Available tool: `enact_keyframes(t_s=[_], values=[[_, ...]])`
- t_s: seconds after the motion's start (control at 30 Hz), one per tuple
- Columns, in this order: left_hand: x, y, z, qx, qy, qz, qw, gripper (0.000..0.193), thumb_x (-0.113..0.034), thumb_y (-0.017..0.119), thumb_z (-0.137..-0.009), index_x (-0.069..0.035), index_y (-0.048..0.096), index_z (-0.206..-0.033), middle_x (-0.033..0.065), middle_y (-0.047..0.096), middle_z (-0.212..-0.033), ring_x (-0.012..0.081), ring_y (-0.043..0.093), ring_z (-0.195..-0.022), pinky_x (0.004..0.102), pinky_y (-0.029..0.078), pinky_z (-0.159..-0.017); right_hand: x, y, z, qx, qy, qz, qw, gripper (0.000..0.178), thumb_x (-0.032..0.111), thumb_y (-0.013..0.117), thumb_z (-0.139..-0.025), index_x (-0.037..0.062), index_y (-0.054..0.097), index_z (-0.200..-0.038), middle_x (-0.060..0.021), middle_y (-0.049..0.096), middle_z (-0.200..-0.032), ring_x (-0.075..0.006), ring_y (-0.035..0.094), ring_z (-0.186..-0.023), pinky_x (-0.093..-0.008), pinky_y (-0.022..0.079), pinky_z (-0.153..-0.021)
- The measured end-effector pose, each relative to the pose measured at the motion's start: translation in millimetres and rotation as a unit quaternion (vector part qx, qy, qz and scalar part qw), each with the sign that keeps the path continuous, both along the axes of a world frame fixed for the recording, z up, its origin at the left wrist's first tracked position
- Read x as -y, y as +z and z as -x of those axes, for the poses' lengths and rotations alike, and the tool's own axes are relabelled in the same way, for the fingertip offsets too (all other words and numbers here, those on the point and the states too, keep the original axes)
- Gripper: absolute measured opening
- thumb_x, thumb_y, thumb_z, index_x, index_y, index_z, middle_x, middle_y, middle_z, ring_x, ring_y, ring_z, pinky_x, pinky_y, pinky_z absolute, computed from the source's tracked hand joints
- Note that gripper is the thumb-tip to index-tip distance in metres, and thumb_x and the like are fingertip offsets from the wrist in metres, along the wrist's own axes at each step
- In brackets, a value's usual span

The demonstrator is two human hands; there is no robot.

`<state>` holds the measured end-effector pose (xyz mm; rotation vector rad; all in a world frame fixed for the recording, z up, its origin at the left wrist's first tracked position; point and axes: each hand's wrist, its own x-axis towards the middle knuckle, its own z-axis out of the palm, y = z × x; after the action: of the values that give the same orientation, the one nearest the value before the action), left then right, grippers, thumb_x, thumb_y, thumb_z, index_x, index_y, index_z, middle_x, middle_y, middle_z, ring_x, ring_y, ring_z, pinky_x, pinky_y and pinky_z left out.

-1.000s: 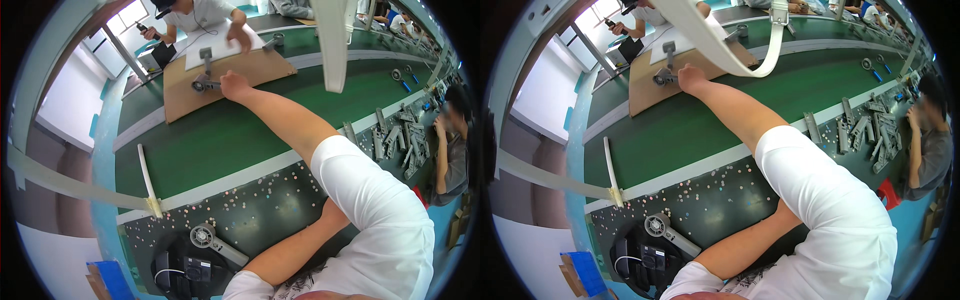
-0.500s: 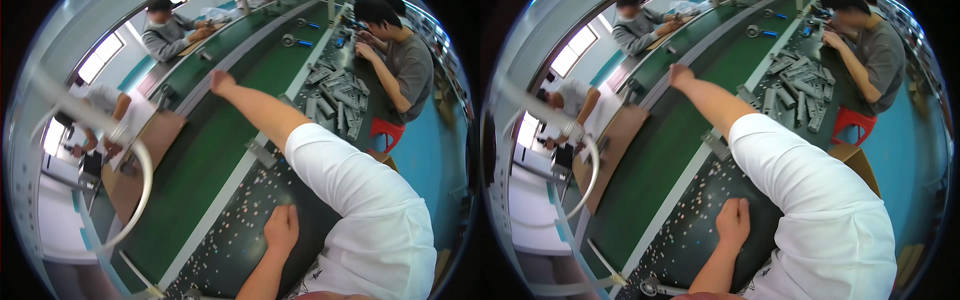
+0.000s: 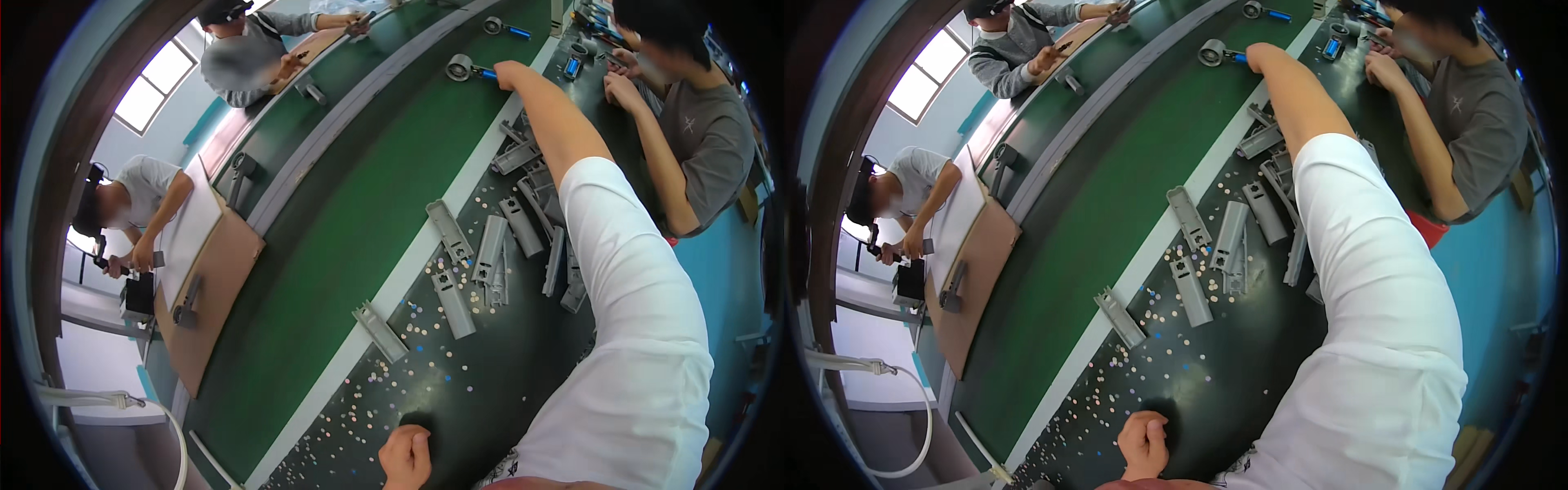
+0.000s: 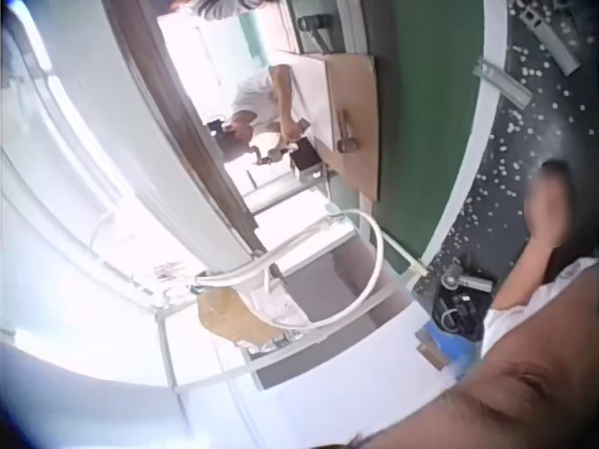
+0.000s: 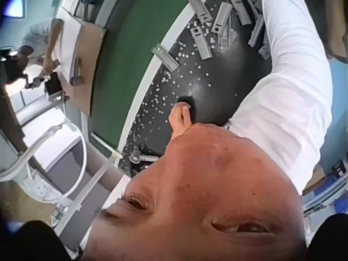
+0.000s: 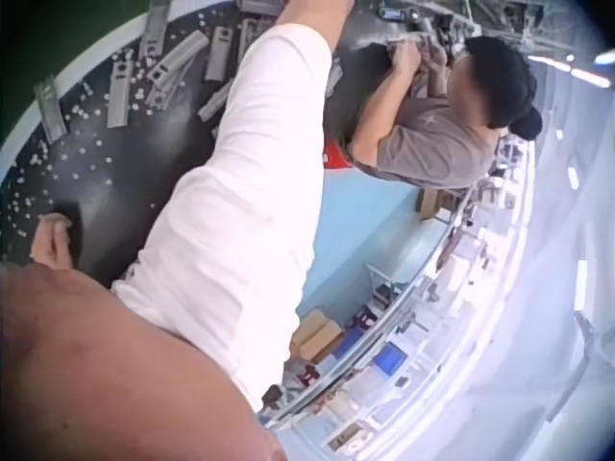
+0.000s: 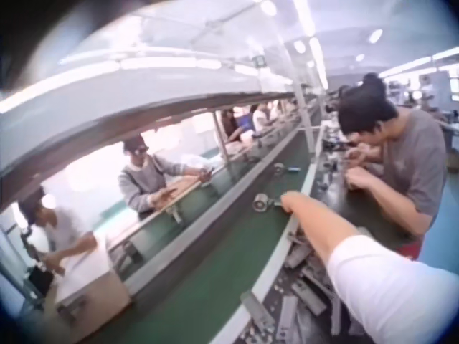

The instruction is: Assembling plastic components of a handheld electronic device at a manual assembly station.

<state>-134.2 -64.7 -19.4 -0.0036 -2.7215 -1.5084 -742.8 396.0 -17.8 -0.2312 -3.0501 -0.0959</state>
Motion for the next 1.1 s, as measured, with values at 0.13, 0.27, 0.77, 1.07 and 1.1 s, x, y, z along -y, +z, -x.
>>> enact_keyframes(t_s=[0.13,0.27,0.77,1.07,1.1], values=[[1,-12,5,-0.077,-0.004,0.055,0.995,0.022,-0.008,0.049,-0.093,-0.001,0.061,-0.076,0.0081,0.061,-0.071,0.0128,0.052,-0.050,0.0267,0.041,-0.051,76,3,-22,-0.024,0.250,0.042,0.967,0.021,0.018,0.055,-0.078,0.0006,0.067,-0.079,-0.0242,0.066,-0.085,-0.0391,0.065,-0.078,-0.0485,0.051,-0.072],[8,-12,-1,-0.083,0.066,-0.042,0.993,0.021,-0.015,0.049,-0.098,0.001,0.059,-0.089,0.0086,0.060,-0.082,0.0101,0.052,-0.056,0.0238,0.041,-0.052,210,82,-180,0.198,0.203,0.532,0.798,0.018,0.028,0.061,-0.085,0.0104,0.063,-0.086,-0.0033,0.056,-0.063,-0.0104,0.050,-0.051,-0.0289,0.036,-0.043],[5,7,-103,-0.034,0.239,-0.528,0.814,0.039,-0.028,0.042,-0.102,-0.003,0.036,-0.131,0.0120,0.056,-0.101,0.0254,0.060,-0.091,0.0438,0.052,-0.079,339,-1,-478,-0.177,0.435,0.249,0.847,0.044,0.024,0.063,-0.084,0.0066,0.055,-0.123,-0.0182,0.052,-0.124,-0.0390,0.052,-0.108,-0.0469,0.044,-0.093],[7,2,-155,-0.062,0.114,-0.606,0.785,0.043,-0.018,0.047,-0.097,-0.003,0.035,-0.136,0.0091,0.052,-0.102,0.0205,0.056,-0.075,0.0339,0.048,-0.057,295,-7,-575,0.035,0.413,0.443,0.795,0.027,0.004,0.051,-0.087,0.0025,0.062,-0.112,-0.0123,0.060,-0.114,-0.0215,0.064,-0.092,-0.0310,0.052,-0.076],[4,1,-156,-0.052,0.098,-0.610,0.785,0.046,-0.017,0.048,-0.096,-0.003,0.035,-0.137,0.0094,0.051,-0.103,0.0206,0.056,-0.074,0.0337,0.048,-0.055,287,-8,-581,0.128,0.307,0.624,0.707,0.027,0.004,0.050,-0.087,0.0029,0.062,-0.112,-0.0113,0.060,-0.113,-0.0184,0.064,-0.088,-0.0299,0.052,-0.074]])
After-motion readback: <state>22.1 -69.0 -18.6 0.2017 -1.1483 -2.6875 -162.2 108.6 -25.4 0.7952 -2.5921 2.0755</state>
